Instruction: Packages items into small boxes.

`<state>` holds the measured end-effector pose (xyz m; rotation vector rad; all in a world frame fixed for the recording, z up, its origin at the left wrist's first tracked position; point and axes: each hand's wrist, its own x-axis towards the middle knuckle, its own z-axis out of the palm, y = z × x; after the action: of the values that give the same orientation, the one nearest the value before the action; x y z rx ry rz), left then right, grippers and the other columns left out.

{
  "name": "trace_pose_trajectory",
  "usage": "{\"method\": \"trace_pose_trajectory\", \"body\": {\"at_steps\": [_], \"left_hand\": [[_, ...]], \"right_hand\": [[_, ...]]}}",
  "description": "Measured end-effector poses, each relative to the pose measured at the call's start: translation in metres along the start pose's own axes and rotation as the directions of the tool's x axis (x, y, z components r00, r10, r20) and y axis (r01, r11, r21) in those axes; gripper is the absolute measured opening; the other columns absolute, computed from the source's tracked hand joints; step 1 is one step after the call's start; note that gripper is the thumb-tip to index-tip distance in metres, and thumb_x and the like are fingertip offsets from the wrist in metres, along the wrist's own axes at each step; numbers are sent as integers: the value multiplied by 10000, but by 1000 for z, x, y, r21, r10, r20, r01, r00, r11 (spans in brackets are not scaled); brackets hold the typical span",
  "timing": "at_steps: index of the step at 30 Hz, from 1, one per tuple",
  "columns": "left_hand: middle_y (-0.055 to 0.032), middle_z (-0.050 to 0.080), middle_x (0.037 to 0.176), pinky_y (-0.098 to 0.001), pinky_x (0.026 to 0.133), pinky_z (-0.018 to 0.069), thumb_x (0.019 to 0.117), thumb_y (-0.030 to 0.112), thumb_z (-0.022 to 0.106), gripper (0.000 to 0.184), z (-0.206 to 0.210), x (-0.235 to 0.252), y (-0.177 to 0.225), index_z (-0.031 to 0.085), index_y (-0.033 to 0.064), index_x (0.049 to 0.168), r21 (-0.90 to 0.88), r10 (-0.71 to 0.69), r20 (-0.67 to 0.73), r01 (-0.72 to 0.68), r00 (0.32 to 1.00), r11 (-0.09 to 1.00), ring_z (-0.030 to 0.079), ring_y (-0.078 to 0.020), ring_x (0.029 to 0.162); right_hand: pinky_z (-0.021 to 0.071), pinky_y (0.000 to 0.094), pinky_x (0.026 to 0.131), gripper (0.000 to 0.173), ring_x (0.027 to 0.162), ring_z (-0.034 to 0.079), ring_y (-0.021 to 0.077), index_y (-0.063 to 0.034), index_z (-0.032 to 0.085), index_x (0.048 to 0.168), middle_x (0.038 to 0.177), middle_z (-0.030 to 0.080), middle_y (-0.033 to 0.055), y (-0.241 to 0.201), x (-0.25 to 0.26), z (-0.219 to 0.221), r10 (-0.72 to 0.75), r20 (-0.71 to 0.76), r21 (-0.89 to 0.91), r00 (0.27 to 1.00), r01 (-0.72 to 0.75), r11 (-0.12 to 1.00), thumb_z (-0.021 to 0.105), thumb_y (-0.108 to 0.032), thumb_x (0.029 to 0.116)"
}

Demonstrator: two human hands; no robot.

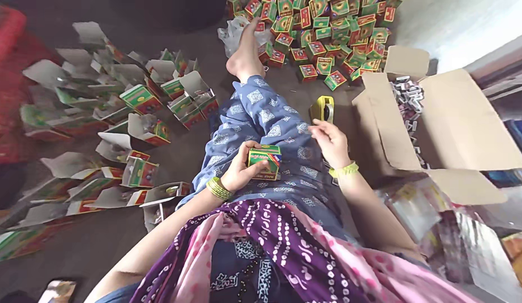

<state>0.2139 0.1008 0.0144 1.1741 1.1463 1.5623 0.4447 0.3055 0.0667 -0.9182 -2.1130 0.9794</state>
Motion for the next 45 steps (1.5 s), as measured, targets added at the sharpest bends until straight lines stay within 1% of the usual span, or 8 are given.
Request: {"method": "trace_pose_trajectory", "body": {"at_steps": [2, 4, 8, 11, 18, 27, 38, 45], "left_hand": [[-93, 679, 1172, -393, 869, 627, 996, 170, 629, 428, 0, 1, 0, 421, 30, 1343, 1, 13, -3, -13, 1000, 1000, 715, -185, 1003], [-78, 668, 1164, -363, 853, 623, 1014, 173, 564, 366, 0, 4, -2, 444, 15, 1321, 39, 34, 0, -34, 999, 999, 706, -152, 991], [-60, 662, 1146, -335, 842, 620, 1034, 198, 498, 341, -1, 7, -5, 457, -3, 1306, 96, 62, -12, -61, 998, 994, 699, -114, 974], [-62, 659, 1149, -323, 835, 621, 1045, 204, 479, 331, -3, 8, -7, 467, -7, 1300, 108, 78, -17, -76, 997, 991, 697, -107, 969], [-43, 672, 1128, -313, 823, 625, 1052, 193, 481, 315, -3, 10, -7, 465, 0, 1300, 97, 87, -19, -85, 996, 992, 704, -97, 948], [-39, 671, 1139, -309, 828, 622, 1050, 196, 492, 311, -3, 9, -6, 470, 10, 1299, 99, 97, -22, -94, 995, 991, 700, -94, 964], [-40, 671, 1140, -304, 828, 622, 1040, 220, 520, 341, -2, 7, -6, 463, 3, 1297, 115, 98, -24, -94, 995, 989, 702, -88, 955], [-91, 619, 1277, -330, 891, 607, 1044, 189, 526, 324, 0, 7, -8, 468, -8, 1295, 113, 136, -52, -129, 989, 985, 681, -128, 1064]], "right_hand": [[600, 440, 889, 321, 1001, 717, 209, -56, 642, 1304, 1150, 723, 111, 37, 23, -24, 198, -178, -122, 964, -221, 968, 600, -225, 1035], [520, 500, 1009, 335, 1145, 669, 289, -26, 629, 1326, 1245, 686, 180, 72, 43, -47, 316, -241, -231, 918, -370, 900, 597, -169, 1025], [432, 553, 1119, 387, 1299, 591, 364, -25, 566, 1421, 1365, 633, 214, 131, 71, -65, 451, -90, -443, 888, -442, 780, 531, -172, 1065], [400, 551, 1143, 398, 1333, 559, 362, -21, 563, 1423, 1400, 605, 220, 147, 83, -62, 490, -9, -404, 872, -452, 795, 483, -234, 1097], [488, 547, 1042, 420, 1173, 653, 327, -40, 686, 1275, 1238, 699, 180, 156, 93, -59, 611, -139, -217, 779, -626, 749, 775, -259, 928], [509, 475, 984, 331, 1130, 653, 229, -91, 760, 1159, 1200, 719, 115, 128, 73, -71, 699, -181, 49, 692, -703, 709, 822, -261, 882], [486, 513, 1014, 326, 1129, 654, 291, -62, 745, 1154, 1173, 715, 162, 125, 34, -52, 701, -191, -90, 687, -724, 684, 769, -302, 935], [464, 587, 1034, 338, 1181, 637, 390, -35, 727, 1160, 1191, 699, 226, 115, 37, -49, 679, -206, -481, 705, -677, 557, 731, -295, 944]]}}
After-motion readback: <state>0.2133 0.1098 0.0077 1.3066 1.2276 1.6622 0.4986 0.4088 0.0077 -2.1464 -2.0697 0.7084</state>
